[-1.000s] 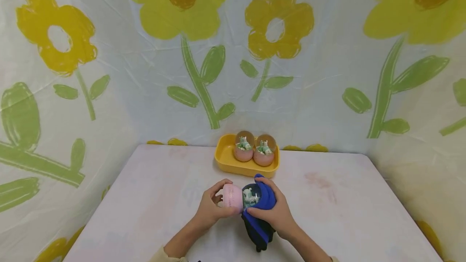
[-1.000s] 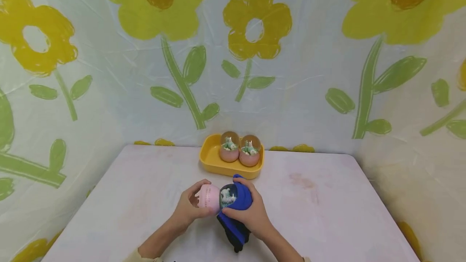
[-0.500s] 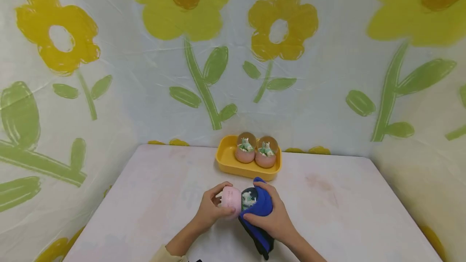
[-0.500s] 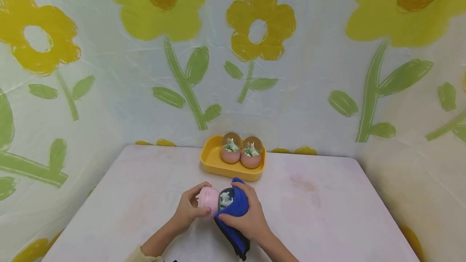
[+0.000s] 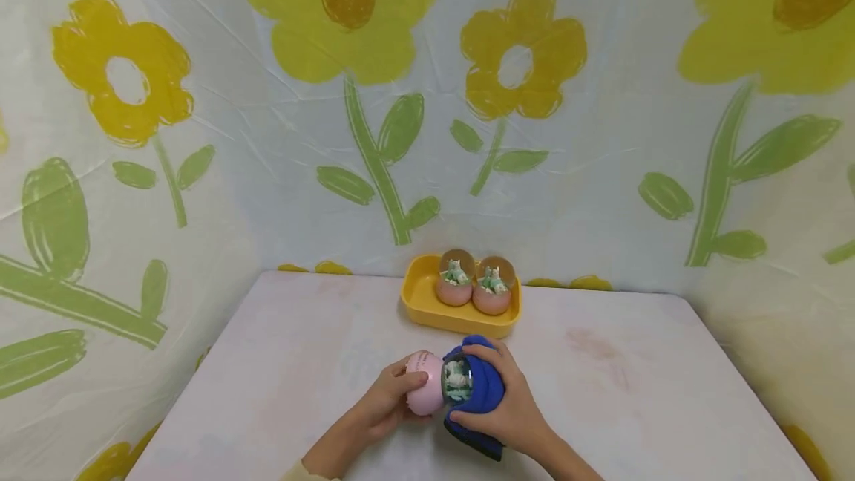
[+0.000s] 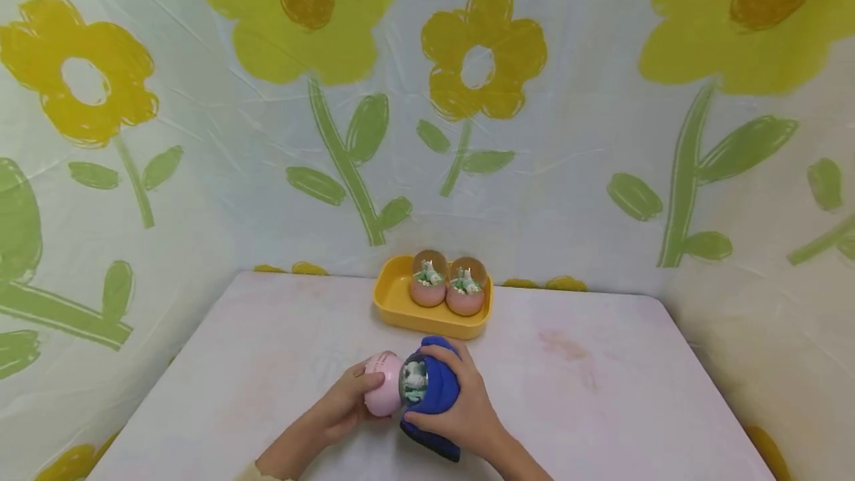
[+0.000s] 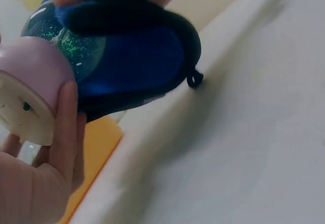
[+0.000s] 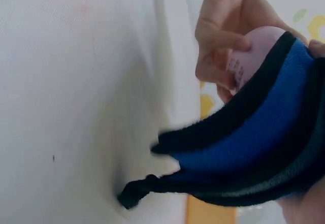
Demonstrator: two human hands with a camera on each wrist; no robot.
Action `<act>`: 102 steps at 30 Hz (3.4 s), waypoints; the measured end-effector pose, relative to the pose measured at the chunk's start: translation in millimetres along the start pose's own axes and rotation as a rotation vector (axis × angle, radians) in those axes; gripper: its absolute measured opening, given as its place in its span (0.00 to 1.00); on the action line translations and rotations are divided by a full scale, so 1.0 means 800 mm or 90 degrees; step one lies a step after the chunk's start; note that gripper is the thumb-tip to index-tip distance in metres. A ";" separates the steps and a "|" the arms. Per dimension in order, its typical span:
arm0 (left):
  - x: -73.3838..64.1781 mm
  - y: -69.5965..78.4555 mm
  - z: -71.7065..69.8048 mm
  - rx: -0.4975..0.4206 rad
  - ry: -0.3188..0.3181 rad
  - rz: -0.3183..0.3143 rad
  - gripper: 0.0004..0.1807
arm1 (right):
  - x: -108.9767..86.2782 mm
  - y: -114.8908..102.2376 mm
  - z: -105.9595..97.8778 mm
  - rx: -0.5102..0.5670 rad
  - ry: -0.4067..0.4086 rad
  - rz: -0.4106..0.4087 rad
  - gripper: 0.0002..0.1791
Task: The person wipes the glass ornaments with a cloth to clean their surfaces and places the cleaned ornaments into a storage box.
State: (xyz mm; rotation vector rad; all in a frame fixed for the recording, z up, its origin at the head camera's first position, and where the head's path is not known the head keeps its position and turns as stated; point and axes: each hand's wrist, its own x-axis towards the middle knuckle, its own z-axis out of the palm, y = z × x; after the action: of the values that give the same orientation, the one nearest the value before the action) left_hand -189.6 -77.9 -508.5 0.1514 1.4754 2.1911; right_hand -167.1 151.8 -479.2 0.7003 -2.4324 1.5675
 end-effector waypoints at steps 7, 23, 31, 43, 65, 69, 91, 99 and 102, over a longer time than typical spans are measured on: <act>-0.008 -0.012 0.005 0.254 0.007 0.205 0.33 | -0.020 0.008 -0.007 0.282 -0.048 0.316 0.40; 0.006 -0.013 -0.011 0.234 0.020 0.217 0.33 | -0.014 0.009 0.014 0.073 -0.003 0.186 0.43; -0.006 -0.003 -0.009 0.034 0.013 -0.099 0.36 | -0.023 0.019 0.017 -0.037 -0.011 -0.061 0.47; 0.003 -0.001 -0.001 0.343 0.039 0.333 0.37 | 0.004 0.021 0.004 0.417 -0.047 0.357 0.33; 0.001 -0.010 -0.011 0.004 0.016 -0.034 0.33 | -0.012 0.008 0.014 -0.038 -0.016 -0.026 0.47; -0.001 -0.010 -0.012 0.006 0.008 -0.070 0.32 | -0.017 0.018 0.014 -0.165 -0.016 -0.210 0.42; -0.004 0.004 -0.002 0.415 0.008 0.483 0.37 | 0.006 0.005 0.022 0.289 0.062 0.360 0.34; 0.003 -0.022 -0.018 0.049 0.058 0.130 0.30 | -0.001 -0.004 0.032 0.010 0.043 0.141 0.39; 0.005 -0.024 -0.013 -0.080 0.037 -0.029 0.33 | -0.003 -0.003 0.025 -0.072 0.036 0.033 0.41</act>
State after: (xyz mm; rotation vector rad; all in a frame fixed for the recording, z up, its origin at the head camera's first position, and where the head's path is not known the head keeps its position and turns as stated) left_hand -190.7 -79.4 -530.5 0.0124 1.3523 2.2609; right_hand -162.0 134.0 -486.9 0.5710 -2.4930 1.4340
